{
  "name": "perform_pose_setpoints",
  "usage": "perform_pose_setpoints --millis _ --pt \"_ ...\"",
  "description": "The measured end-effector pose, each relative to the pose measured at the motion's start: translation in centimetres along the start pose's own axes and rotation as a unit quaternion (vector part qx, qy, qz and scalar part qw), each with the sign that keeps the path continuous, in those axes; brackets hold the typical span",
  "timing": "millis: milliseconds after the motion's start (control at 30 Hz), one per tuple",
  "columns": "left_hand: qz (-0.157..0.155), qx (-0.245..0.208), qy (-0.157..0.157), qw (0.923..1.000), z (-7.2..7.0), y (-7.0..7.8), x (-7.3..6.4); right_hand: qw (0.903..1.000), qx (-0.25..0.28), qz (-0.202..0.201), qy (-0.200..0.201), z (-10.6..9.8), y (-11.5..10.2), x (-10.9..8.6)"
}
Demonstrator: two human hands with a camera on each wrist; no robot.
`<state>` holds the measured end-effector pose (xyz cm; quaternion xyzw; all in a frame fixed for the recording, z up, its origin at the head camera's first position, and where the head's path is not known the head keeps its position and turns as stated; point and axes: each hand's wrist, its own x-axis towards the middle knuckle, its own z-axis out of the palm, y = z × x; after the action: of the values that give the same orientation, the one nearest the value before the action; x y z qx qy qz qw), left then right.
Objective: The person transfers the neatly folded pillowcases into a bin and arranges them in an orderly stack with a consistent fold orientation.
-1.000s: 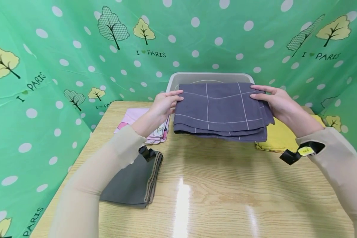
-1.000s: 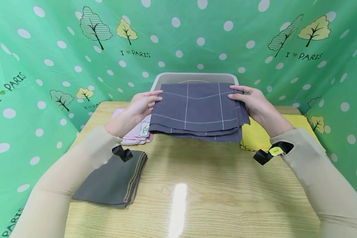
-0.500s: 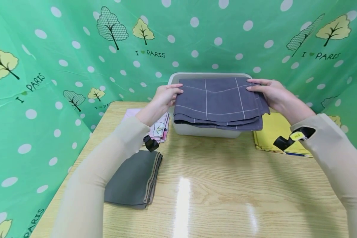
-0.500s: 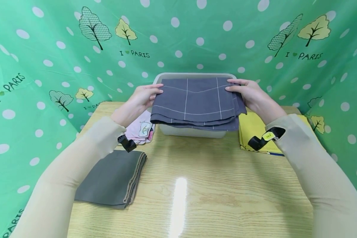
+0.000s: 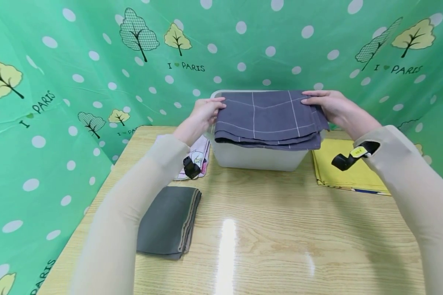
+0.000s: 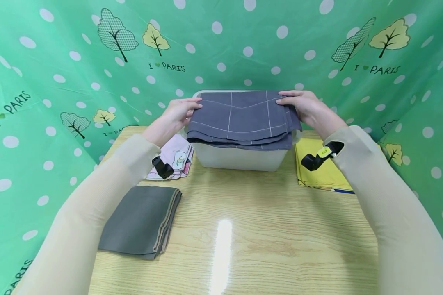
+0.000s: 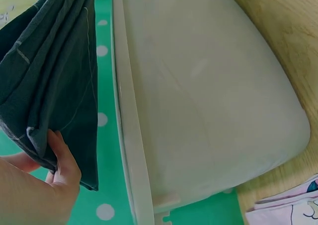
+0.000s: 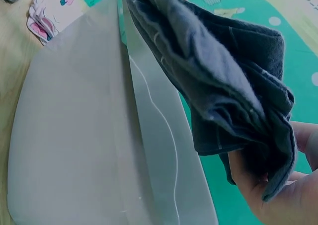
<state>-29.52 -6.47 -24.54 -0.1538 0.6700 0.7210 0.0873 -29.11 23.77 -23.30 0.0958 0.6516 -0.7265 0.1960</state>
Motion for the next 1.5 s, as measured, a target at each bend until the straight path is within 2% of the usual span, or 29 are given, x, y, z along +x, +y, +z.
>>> perform_pose_setpoints --millis 233,400,733,1067,1267,1500 --pt "0.0 0.006 0.019 0.9998 0.0 0.3 1.2 0.9993 -0.025 0.028 0.007 0.4 -1.0 1.1" --pt "-0.004 0.014 0.027 0.9995 0.1 0.5 1.8 0.9987 -0.045 0.025 0.006 0.5 -1.4 1.8" --pt "-0.005 0.015 0.024 0.9996 0.4 0.6 2.7 0.9984 -0.043 0.036 0.0 0.4 -1.9 2.9" --pt "0.011 0.02 0.034 0.9992 0.7 0.4 3.9 0.9976 -0.053 0.044 0.0 0.1 -2.0 4.0" --pt "0.012 0.031 0.034 0.9989 0.8 0.3 4.4 0.9955 -0.084 0.044 0.007 0.2 -1.9 4.6" --pt "0.001 0.045 0.053 0.9976 1.0 0.0 5.0 0.9924 -0.116 0.036 0.019 0.5 -1.6 5.1"
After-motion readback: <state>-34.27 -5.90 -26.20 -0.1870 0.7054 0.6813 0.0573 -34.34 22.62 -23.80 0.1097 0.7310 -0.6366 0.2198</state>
